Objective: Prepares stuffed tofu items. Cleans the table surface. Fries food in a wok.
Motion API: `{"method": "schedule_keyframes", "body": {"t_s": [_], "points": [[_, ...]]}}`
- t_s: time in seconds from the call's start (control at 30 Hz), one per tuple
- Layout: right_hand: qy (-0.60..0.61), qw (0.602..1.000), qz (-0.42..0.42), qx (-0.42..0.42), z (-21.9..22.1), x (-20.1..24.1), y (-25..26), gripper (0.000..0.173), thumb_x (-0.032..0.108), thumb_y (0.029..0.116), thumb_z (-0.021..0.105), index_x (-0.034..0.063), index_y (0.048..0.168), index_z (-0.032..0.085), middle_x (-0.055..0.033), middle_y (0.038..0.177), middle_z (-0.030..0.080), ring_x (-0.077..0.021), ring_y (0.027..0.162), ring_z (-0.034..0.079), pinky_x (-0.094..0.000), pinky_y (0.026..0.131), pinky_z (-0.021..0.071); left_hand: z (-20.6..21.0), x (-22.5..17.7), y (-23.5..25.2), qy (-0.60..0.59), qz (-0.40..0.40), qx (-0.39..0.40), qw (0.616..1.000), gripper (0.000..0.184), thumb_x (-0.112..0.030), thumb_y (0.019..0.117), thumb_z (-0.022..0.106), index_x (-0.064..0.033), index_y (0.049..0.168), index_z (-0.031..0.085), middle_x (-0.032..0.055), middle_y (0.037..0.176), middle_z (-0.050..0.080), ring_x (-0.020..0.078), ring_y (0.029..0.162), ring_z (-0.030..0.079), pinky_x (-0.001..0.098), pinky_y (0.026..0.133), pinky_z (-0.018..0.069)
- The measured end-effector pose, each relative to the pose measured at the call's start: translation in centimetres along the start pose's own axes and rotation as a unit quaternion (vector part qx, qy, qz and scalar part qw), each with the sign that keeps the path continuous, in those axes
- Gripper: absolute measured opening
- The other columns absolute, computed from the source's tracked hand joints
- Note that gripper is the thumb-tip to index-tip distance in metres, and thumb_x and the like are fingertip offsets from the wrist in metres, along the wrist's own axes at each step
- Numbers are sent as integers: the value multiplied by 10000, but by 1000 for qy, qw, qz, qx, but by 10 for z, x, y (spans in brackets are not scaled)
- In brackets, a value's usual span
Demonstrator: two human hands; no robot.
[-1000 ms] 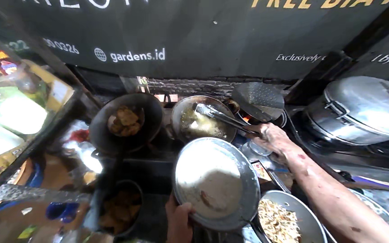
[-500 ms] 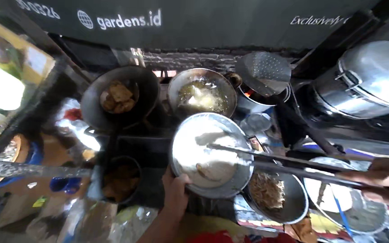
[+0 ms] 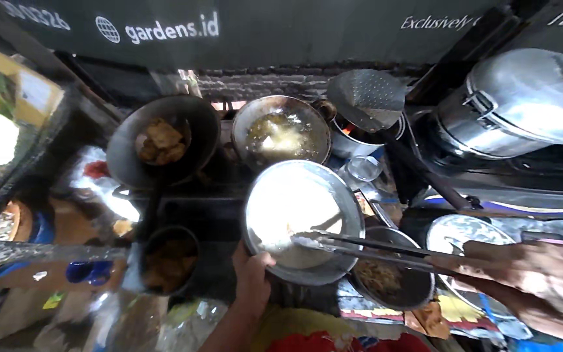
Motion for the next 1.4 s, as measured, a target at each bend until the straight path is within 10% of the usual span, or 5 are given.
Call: {"method": "schedule_keyframes", "body": {"t_s": [0.4,0.83,1.1,1.4], "points": [[-18,994,13,-106,-11,4,13,345,196,923,636,187,1245,760,-232,927,667,-420,693,662,-579,542,509,3,-1,-4,8,10,11,1000,622,162,587,593,51,1199,599,139,988,699,163,842,710,323,687,605],[43,993,20,-103,-12,-11,-1,295,72,951,603,-51,1194,718,-254,925,718,-434,760,700,-594,677,553,2,-2,-1,-2,19,19,1000,598,134,569,598,41,1159,620,136,973,702,173,845,709,333,686,603],[67,995,20,-65,-3,-18,-2,307,114,950,647,85,1236,753,-248,954,691,-442,790,677,-624,659,528,1,-3,-1,3,20,15,1000,577,150,580,585,42,1145,626,133,961,697,176,831,705,333,669,600],[85,985,-15,-147,23,-31,4,357,150,909,562,26,1177,764,-178,831,706,-346,686,671,-529,617,535,1,0,0,3,19,19,1000,591,159,579,590,41,1157,626,129,967,706,167,831,712,326,673,605]]}}
Point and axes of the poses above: each hand's wrist, its own y-axis towards the middle knuckle, its own z-axis out of the palm, x = y × z, the point moved 9 cm from there along y, towards the middle knuckle
